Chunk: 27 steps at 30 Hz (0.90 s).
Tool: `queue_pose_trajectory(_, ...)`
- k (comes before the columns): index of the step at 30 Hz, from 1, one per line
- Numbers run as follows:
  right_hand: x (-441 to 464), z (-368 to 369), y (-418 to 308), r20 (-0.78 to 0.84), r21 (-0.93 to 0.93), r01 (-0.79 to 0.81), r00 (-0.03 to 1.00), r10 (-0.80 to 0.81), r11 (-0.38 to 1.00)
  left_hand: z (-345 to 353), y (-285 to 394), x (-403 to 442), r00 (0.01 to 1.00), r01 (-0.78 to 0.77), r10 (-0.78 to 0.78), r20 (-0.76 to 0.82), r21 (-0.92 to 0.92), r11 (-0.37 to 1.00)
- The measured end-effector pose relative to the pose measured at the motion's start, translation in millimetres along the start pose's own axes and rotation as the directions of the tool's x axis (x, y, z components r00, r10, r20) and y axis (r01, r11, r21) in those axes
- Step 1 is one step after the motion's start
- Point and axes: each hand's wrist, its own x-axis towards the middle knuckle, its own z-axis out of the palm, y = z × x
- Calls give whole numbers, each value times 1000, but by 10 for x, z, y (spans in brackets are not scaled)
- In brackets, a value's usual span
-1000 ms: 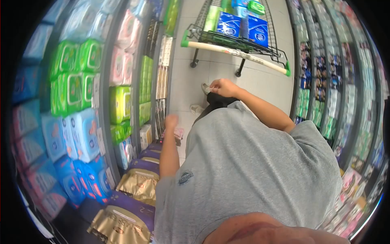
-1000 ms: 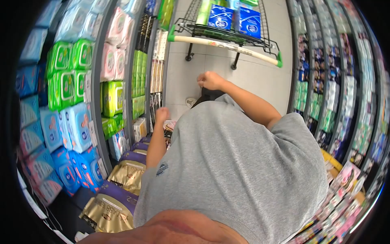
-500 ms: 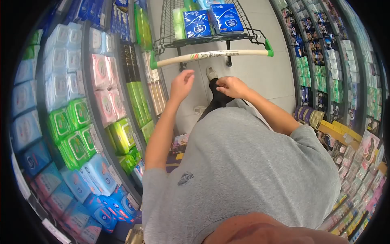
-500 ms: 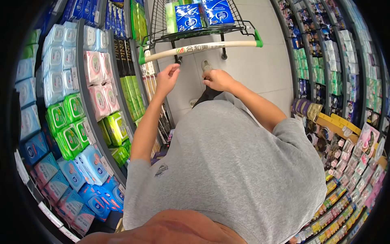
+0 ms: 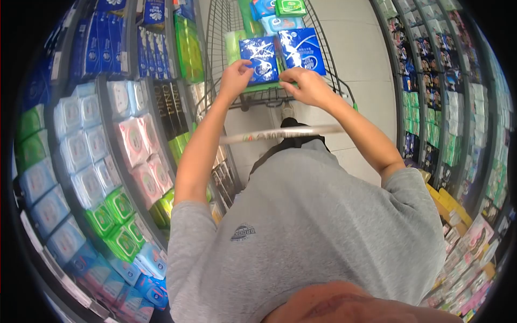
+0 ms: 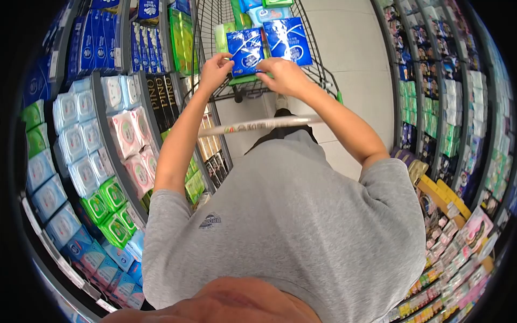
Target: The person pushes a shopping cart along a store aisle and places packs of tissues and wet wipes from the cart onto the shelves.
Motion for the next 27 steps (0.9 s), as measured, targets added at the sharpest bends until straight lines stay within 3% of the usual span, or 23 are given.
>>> queue_pose_trajectory(2, 247, -138, 347, 30, -144, 0, 1000, 5, 990, 119, -202, 328, 958, 264, -237, 162, -180, 947)
queue_pose_trajectory(7, 894, -279, 1362, 38, -303, -29, 998, 42, 953, 356, -596, 939, 878, 446, -400, 262, -143, 884)
queue_pose_trajectory(11, 1451, -327, 2031, -151, -356, -98, 987, 46, 929, 641, -817, 1558, 881, 421, -385, 276, -83, 903)
queue_pose_trajectory(15, 1882, -310, 2477, -193, -392, -146, 978, 74, 909, 948, -714, 2117, 897, 357, -332, 290, -34, 934)
queue_pose_trajectory(17, 2066, -308, 2647, -256, -497, 9, 954, -157, 868, 1113, -704, 2415, 916, 321, -295, 274, -56, 945)
queue_pose_trajectory(18, 2194, -334, 2638, -149, -518, -62, 989, -18, 853, 1182, -707, 2546, 944, 261, -256, 207, 6, 965)
queue_pose_trajectory(20, 2417, -381, 2712, -84, -598, -52, 996, 2, 800, 1296, -721, 2818, 966, 208, -217, 143, 70, 976)
queue_pose_trajectory(21, 2477, -363, 2781, -26, -671, -37, 999, 26, 741, 1355, -740, 2930, 982, 188, -190, 24, 60, 980)
queue_pose_trajectory(22, 2524, -329, 2890, -21, -669, -38, 999, 32, 742, 1388, -724, 3023, 983, 164, -159, -96, 53, 985)
queue_pose_trajectory(23, 2576, -305, 2997, -55, -678, -32, 998, -7, 734, 1409, -707, 3119, 982, 168, -163, -92, 50, 984)
queue_pose_trajectory(25, 2578, -272, 3098, -79, -686, -29, 996, -34, 727, 1499, -754, 3254, 935, 342, -355, 23, -326, 881)
queue_pose_trajectory(27, 2622, -290, 3115, 12, -847, 67, 994, -106, 528, 1640, -1084, 3447, 896, 434, -428, 115, -422, 796)
